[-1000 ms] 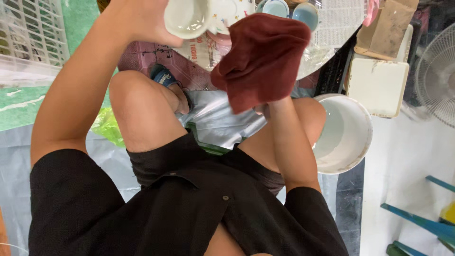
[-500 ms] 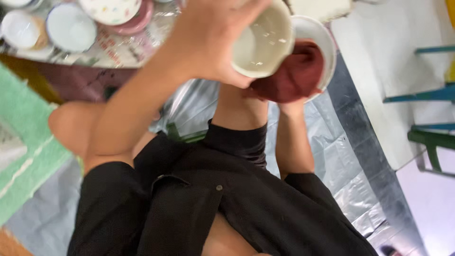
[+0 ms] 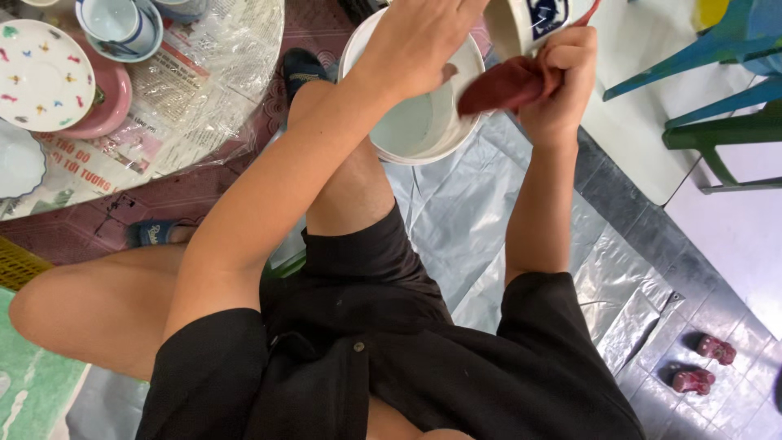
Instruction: The person sits cross-legged and wipes various ceramic dishes, including bowls, cups, and plates, using a maroon cloth. They handle each item one at a time, wiping the interior and exterior surfaces, then place the cleaned items back on the table.
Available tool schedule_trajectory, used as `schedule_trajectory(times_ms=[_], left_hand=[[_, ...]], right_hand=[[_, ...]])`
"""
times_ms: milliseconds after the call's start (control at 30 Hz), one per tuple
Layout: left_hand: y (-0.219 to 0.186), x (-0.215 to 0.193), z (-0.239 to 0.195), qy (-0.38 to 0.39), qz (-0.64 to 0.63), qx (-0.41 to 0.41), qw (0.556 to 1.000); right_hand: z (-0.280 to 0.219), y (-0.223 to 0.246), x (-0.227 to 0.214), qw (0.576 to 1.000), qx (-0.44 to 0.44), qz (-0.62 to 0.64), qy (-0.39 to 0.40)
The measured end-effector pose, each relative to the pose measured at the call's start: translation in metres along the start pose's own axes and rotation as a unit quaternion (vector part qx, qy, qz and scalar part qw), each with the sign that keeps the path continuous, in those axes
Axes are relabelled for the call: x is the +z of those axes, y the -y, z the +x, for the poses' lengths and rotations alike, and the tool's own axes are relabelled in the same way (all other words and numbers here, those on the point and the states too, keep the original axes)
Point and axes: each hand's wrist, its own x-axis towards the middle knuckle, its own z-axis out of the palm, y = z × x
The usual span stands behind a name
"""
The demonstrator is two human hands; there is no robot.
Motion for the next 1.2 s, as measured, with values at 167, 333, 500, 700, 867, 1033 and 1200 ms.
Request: schedule_trajectory(times_ms=[167,333,500,700,867,1033,1200], left_hand=[[0.006,-0.011,-0.025,0.012,0.004,0.017,1.0],[0.02,-0.045,-0.064,0.0,-0.024,-0.001,1.0],[0.033,-0.083,-0.109,0.006,-0.021,-0.016,1.0],[0.029,-0.136,-0.156,-0.044,-0.157,-0.142,0.976],[0.025,-0.182,-0.189,-0.139,-0.239,-0.133,0.952],[0.03,-0.173,-0.279,-0.284,-0.427,-0.149,0.846],[0.039,-0.113,-0.391,-0.48,-0.27,-0.336,0.764]], right_hand=[[0.005,-0.002,0.003,0.978,-0.158,-0.117,0.066],[0.003,-0.007,0.009,0.97,-0.212,-0.113,0.023],[0.014,-0.004,0.031,0.988,-0.08,0.072,-0.114],[0.035,0.031,0.081,0.97,0.088,0.222,-0.054],[0.02,0.082,0.182,0.946,0.179,0.253,0.09],[-0.043,0.129,0.294,0.85,0.32,0.317,0.273],[-0.085,0.179,0.354,0.76,0.405,0.372,0.344]])
